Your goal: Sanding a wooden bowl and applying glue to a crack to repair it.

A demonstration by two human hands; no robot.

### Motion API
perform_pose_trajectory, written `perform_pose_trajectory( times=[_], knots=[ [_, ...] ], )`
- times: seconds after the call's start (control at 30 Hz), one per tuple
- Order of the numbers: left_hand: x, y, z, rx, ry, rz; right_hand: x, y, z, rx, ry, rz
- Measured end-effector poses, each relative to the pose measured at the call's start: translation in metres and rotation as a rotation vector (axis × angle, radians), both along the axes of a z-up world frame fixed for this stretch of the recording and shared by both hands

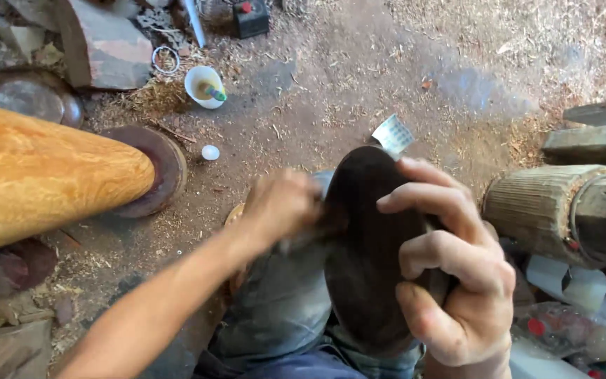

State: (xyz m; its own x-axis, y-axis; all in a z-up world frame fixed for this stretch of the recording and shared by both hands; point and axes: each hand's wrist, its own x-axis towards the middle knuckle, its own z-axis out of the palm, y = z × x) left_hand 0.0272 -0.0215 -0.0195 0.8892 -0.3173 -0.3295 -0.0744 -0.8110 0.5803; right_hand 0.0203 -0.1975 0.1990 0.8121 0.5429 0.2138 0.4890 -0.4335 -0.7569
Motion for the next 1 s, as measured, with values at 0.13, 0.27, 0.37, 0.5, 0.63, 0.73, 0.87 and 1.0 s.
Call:
perform_pose_trajectory(
  times=[0.13,0.27,0.37,0.5,0.63,0.73,0.87,1.0],
  knots=[
    [-0.002,-0.004,0.033,-0.192,-0.527,0.257,0.006,-0.011,-0.009,0.058,-0.002,-0.075],
    [-0.009,-0.005,0.029,-0.011,0.139,-0.106,0.005,-0.017,-0.009,0.11,0.053,-0.083],
    [0.008,-0.002,0.021,-0.037,-0.217,0.057,0.006,-0.01,-0.009,0.098,0.022,-0.05],
    [-0.025,-0.007,-0.022,-0.113,-0.091,-0.074,0.004,-0.012,-0.008,0.074,-0.003,-0.047],
    [-0.009,0.0,0.043,0.041,0.326,-0.125,-0.001,-0.005,-0.001,0.05,-0.004,-0.057],
    [0.004,-0.002,0.003,-0.163,-0.364,0.101,0.001,-0.002,0.001,0.028,-0.038,0.019],
    [-0.017,-0.003,0.02,-0.133,-0.172,0.052,0.006,-0.012,-0.002,0.086,0.024,-0.002],
    [0.002,0.0,0.002,0.067,-0.161,-0.064,0.004,-0.012,0.001,0.068,0.025,0.05]
  ],
)
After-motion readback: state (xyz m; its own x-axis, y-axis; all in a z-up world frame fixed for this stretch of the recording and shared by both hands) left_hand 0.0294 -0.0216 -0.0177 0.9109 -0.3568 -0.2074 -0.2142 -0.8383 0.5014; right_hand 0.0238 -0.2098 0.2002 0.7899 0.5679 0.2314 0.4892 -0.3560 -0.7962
